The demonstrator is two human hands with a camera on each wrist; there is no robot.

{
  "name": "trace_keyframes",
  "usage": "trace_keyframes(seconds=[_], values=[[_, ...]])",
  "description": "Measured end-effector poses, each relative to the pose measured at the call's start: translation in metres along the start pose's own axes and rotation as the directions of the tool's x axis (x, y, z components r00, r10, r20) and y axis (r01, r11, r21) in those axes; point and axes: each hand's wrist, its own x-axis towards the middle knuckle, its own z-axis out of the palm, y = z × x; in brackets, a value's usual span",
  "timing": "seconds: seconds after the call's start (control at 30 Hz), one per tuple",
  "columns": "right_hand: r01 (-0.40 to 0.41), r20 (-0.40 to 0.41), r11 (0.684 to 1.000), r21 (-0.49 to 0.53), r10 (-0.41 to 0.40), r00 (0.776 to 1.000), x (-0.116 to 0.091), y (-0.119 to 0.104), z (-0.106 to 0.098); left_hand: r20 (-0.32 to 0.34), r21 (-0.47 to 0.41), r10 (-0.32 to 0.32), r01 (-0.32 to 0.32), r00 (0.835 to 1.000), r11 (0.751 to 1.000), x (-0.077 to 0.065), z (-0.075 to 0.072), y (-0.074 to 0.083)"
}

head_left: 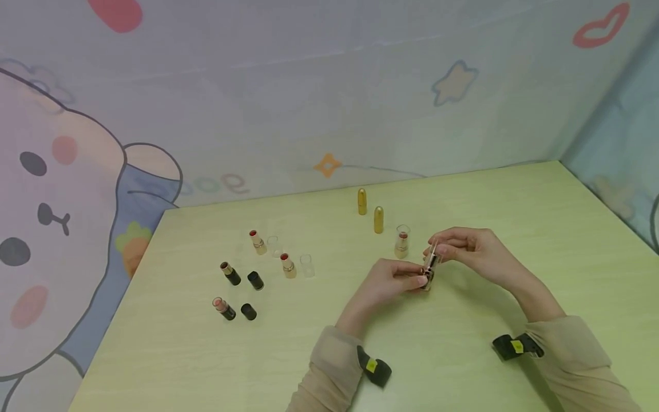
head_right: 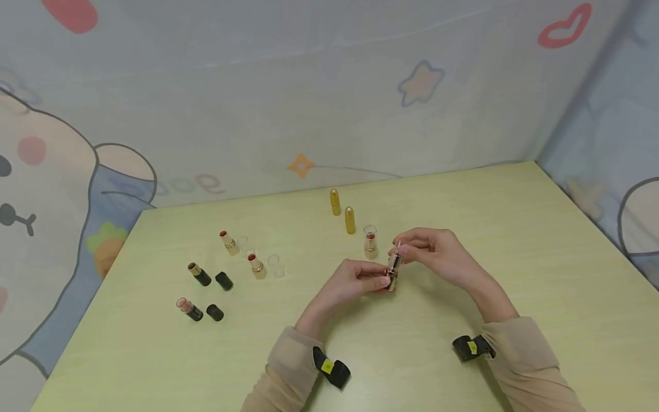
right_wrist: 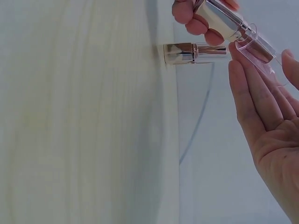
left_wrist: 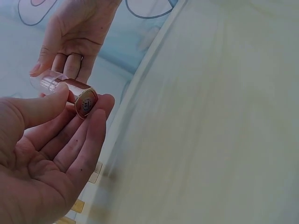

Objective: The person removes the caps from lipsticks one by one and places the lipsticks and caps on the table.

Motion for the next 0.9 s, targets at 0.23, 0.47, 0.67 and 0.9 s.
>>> trace_keyframes(seconds=[0.23, 0.47, 0.67, 0.9], values=[[0.011, -0.001, 0.999, 0.037, -0.011, 1.000, 0.000, -0.001, -0.001, -0.033, 0.028, -0.011, 0.012, 0.999, 1.000, 0.002, 0.001, -0.002], [0.062, -0.024, 0.998, 0.017, -0.061, 0.998, -0.002, -0.007, -0.006, -0.055, 0.028, -0.014, 0.016, 0.998, 0.999, 0.002, 0.000, -0.002], [0.075, -0.039, 0.997, 0.024, -0.074, 0.997, -0.006, -0.012, -0.011, -0.055, 0.004, -0.014, 0.014, 0.998, 1.000, 0.001, 0.001, 0.000], [0.081, -0.011, 0.996, 0.036, -0.081, 0.997, -0.012, -0.015, -0.022, -0.087, -0.049, -0.034, 0.030, 0.996, 0.998, 0.001, 0.002, 0.000]])
